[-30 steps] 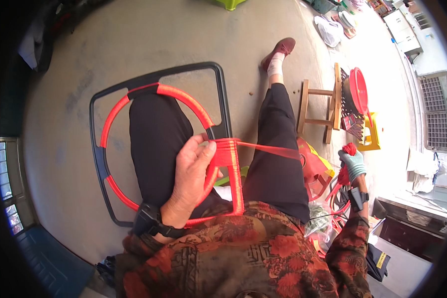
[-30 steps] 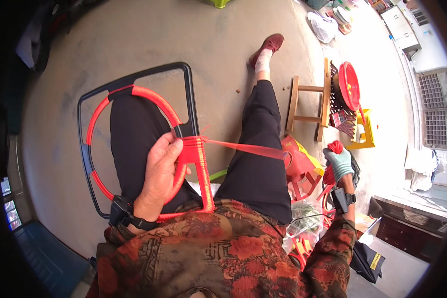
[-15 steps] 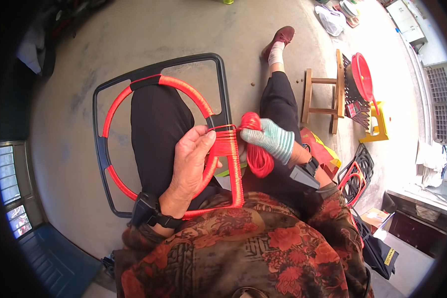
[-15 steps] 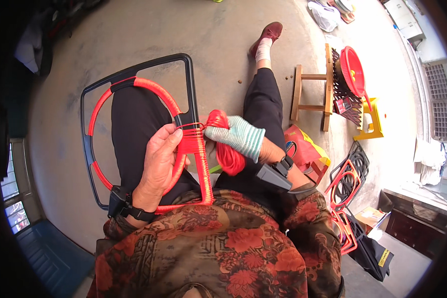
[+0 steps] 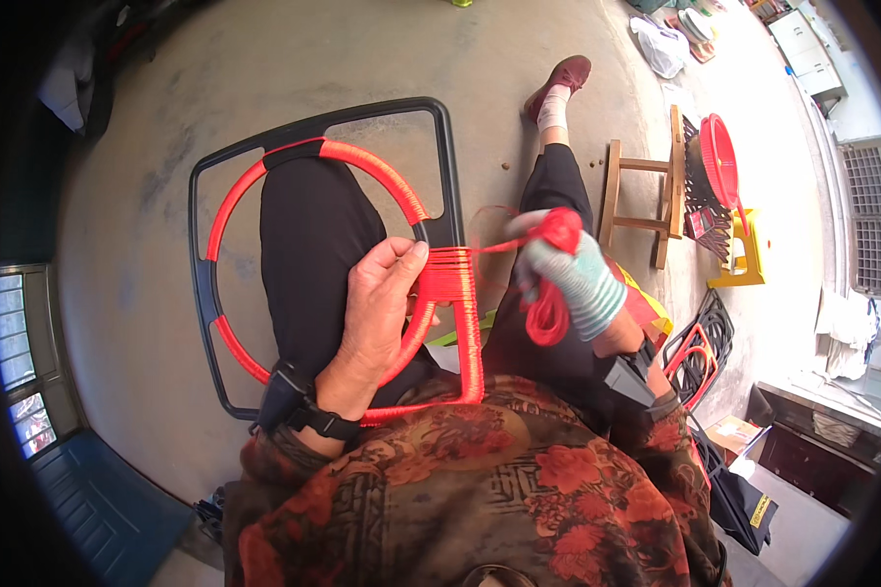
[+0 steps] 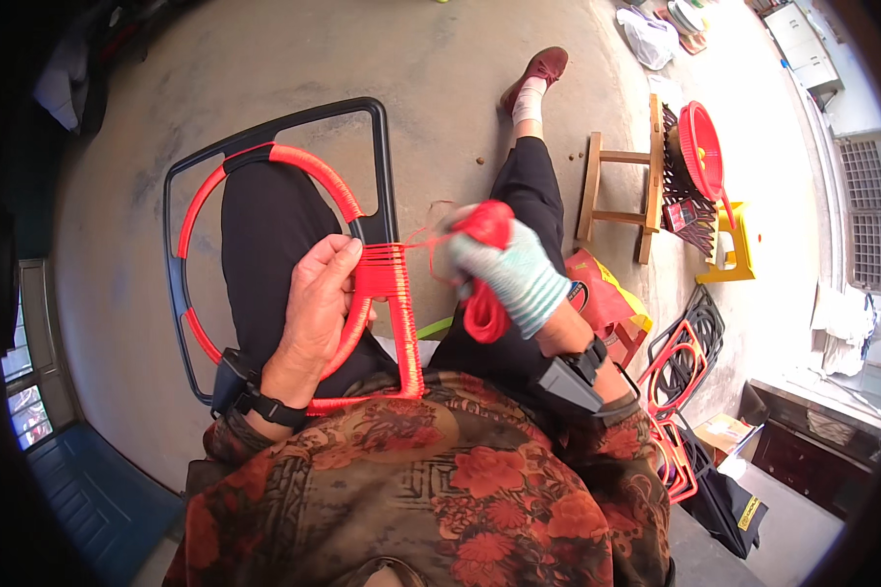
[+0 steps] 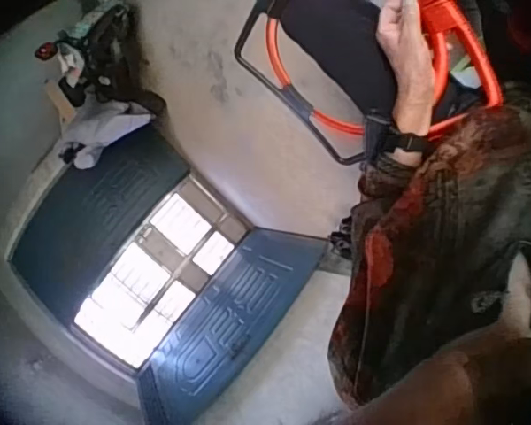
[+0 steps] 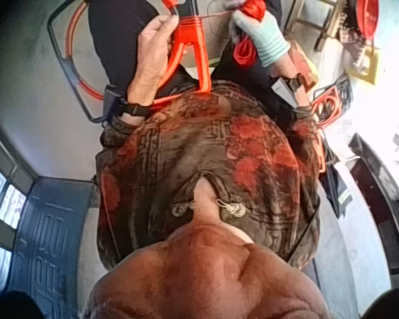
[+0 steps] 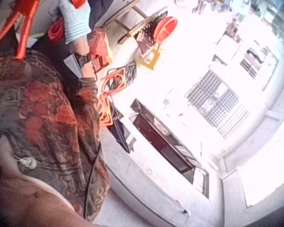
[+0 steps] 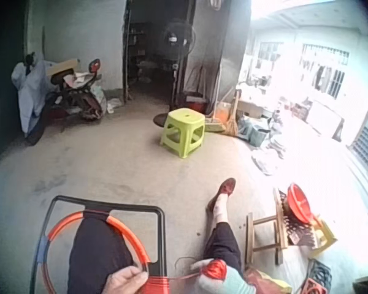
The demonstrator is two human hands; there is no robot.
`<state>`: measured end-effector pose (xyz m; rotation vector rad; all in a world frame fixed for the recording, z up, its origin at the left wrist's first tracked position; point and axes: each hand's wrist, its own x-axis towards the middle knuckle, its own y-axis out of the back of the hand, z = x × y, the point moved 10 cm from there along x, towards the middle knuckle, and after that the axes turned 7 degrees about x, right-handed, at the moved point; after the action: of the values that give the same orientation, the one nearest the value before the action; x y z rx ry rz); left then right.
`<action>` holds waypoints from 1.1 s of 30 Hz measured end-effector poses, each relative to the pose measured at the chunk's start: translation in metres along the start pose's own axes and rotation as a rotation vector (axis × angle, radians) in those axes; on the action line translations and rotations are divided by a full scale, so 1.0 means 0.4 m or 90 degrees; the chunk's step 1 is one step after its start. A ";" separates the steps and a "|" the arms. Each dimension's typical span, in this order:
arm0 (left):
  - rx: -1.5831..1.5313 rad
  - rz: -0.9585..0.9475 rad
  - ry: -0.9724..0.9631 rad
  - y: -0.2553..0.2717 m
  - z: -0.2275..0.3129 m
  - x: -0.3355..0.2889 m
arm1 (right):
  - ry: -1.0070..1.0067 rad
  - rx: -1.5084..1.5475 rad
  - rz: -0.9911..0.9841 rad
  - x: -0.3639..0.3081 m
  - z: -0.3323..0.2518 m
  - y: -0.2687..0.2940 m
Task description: Wrapping and weaving red rope around a black chair frame to create a finished furniture piece.
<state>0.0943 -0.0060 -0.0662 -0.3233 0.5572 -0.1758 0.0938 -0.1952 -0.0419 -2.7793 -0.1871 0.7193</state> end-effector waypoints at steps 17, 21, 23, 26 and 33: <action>0.230 -0.008 -0.089 0.011 0.006 0.010 | 0.164 -0.425 -0.182 0.127 0.118 -0.165; 0.302 0.111 -0.194 0.038 0.053 -0.004 | 0.248 -0.217 -0.037 0.148 0.049 -0.109; 0.482 0.231 -0.372 0.030 0.126 -0.051 | 0.164 -0.108 0.069 0.168 0.057 -0.040; 0.617 0.361 -0.585 -0.017 0.227 -0.142 | 0.166 0.501 0.137 0.194 0.081 0.133; 0.677 0.189 -0.858 -0.138 0.248 -0.261 | 0.600 -0.503 -0.012 -0.045 -0.179 -0.228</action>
<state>0.0568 -0.0064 0.0834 0.6802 -0.8459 0.0709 0.1081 -0.1273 0.0526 -3.4451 -0.3459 -0.9002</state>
